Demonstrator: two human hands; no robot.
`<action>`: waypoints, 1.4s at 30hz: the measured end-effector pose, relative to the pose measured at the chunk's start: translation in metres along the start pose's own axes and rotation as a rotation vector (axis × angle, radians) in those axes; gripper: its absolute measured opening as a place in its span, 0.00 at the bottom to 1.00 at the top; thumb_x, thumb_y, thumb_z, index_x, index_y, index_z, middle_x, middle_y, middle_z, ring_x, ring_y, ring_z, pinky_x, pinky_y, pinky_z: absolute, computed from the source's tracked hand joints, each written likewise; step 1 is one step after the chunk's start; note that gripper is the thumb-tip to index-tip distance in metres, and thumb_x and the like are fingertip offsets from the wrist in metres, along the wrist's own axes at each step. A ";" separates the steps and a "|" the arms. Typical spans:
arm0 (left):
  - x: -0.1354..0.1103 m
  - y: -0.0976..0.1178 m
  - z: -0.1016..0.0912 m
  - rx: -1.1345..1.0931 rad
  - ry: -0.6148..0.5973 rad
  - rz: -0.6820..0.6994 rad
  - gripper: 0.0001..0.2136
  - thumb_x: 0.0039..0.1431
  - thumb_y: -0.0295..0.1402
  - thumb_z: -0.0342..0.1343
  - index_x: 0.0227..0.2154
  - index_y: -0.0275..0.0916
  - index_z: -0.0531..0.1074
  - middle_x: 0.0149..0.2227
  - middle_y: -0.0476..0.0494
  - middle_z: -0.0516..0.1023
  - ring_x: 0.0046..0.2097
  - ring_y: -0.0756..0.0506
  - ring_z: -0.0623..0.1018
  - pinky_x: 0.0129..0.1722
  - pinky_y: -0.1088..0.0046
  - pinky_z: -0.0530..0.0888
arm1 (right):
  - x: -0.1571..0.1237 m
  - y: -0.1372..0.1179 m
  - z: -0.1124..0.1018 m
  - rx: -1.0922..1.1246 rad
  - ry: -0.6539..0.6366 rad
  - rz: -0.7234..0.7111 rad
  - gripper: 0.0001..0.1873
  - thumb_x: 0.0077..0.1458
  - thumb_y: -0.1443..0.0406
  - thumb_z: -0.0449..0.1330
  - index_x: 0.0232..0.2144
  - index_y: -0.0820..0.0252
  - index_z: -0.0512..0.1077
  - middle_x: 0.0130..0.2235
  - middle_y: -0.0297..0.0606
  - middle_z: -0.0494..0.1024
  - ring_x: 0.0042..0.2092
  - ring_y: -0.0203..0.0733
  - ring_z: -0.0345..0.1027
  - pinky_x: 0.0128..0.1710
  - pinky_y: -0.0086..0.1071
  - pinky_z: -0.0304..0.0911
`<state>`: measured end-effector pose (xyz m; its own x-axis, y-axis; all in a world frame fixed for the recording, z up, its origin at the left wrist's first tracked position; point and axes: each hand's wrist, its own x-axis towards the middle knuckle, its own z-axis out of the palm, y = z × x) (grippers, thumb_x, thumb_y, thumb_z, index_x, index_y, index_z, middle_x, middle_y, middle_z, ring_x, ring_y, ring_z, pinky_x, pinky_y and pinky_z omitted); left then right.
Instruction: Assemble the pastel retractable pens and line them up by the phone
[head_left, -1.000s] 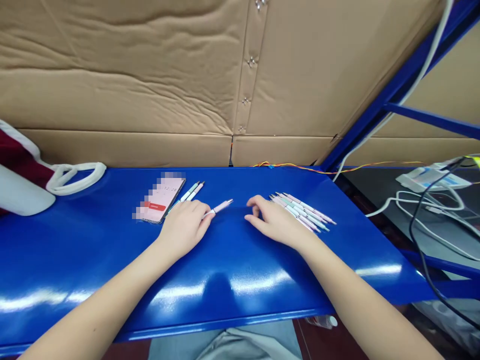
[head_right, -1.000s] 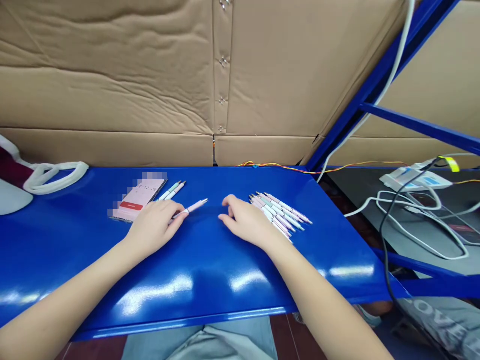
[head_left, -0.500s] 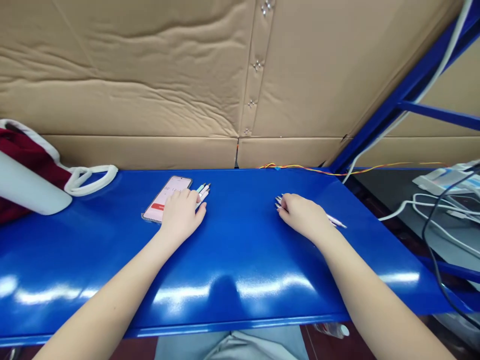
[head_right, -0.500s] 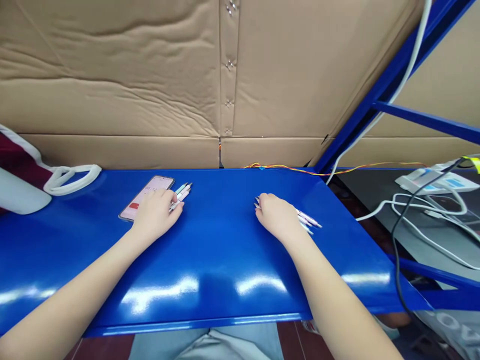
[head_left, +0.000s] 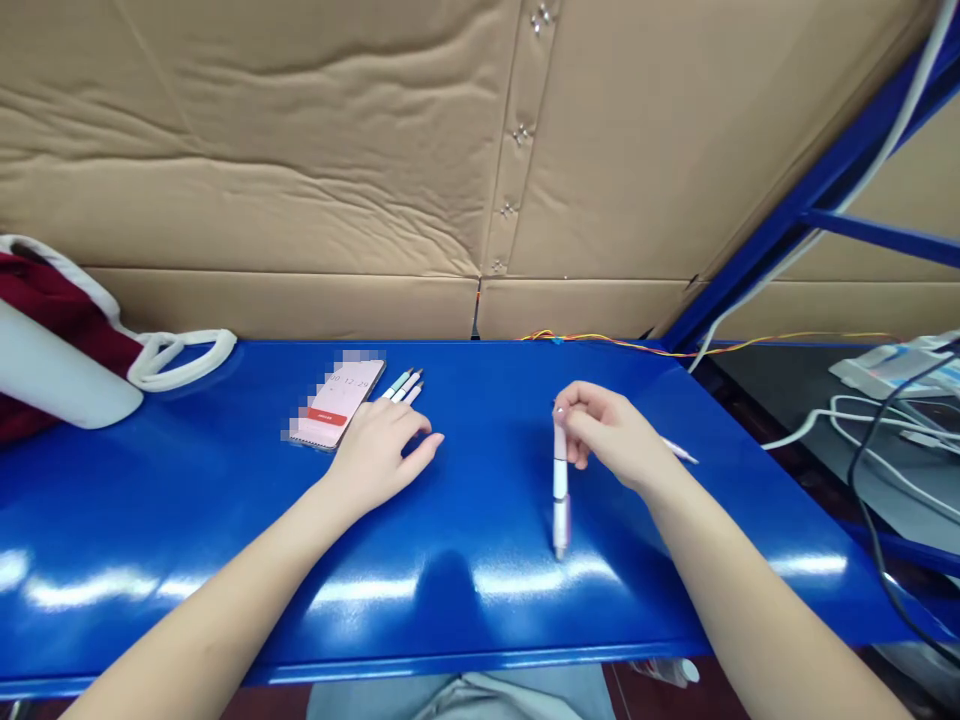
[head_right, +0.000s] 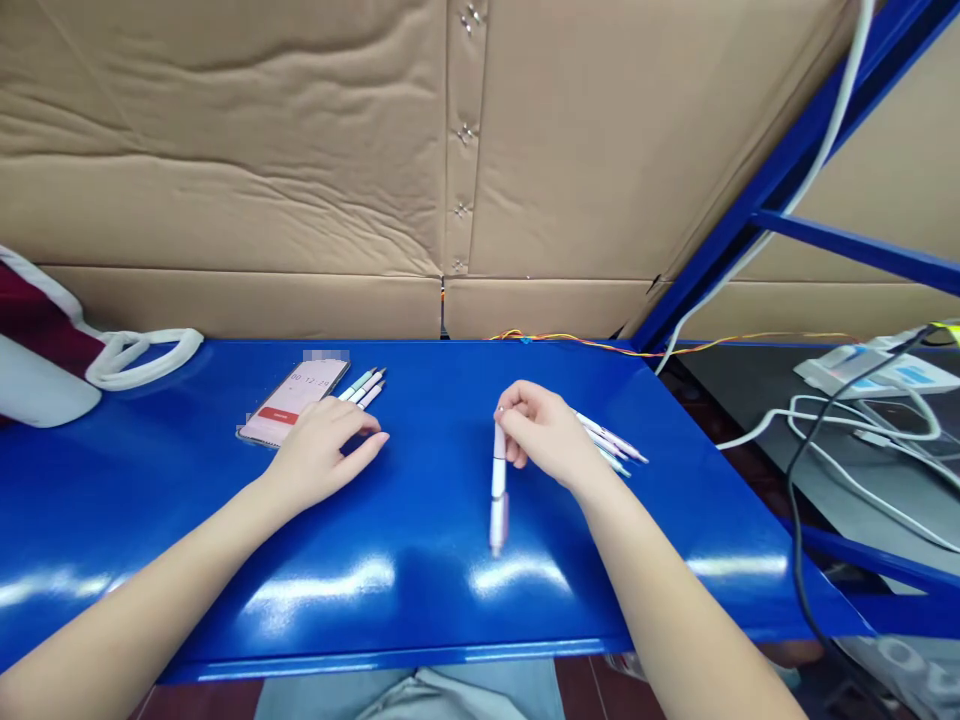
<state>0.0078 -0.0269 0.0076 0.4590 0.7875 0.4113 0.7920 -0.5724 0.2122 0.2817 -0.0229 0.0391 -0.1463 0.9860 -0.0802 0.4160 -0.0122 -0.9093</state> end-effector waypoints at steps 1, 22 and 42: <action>0.000 0.004 -0.002 -0.038 -0.010 0.027 0.13 0.63 0.40 0.47 0.32 0.40 0.72 0.33 0.45 0.77 0.38 0.44 0.74 0.41 0.64 0.66 | -0.002 -0.002 0.003 0.185 -0.011 0.027 0.05 0.48 0.64 0.55 0.27 0.56 0.60 0.20 0.29 0.73 0.20 0.36 0.68 0.19 0.26 0.62; -0.009 0.013 0.001 0.011 -0.144 0.203 0.13 0.66 0.36 0.41 0.42 0.41 0.71 0.37 0.45 0.75 0.38 0.48 0.75 0.39 0.73 0.70 | -0.010 0.008 0.031 -0.758 -0.291 -0.494 0.14 0.63 0.64 0.48 0.35 0.61 0.72 0.36 0.42 0.76 0.38 0.43 0.69 0.39 0.33 0.61; -0.009 0.011 -0.005 -0.098 -0.203 0.072 0.13 0.64 0.37 0.43 0.40 0.42 0.72 0.36 0.47 0.77 0.37 0.48 0.76 0.38 0.74 0.71 | -0.009 0.008 0.036 -0.508 -0.226 -0.448 0.07 0.59 0.63 0.54 0.38 0.59 0.67 0.36 0.37 0.72 0.36 0.38 0.65 0.35 0.30 0.59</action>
<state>0.0100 -0.0414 0.0111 0.5926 0.7677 0.2438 0.7159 -0.6407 0.2773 0.2543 -0.0378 0.0183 -0.5604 0.8188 0.1243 0.6309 0.5193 -0.5764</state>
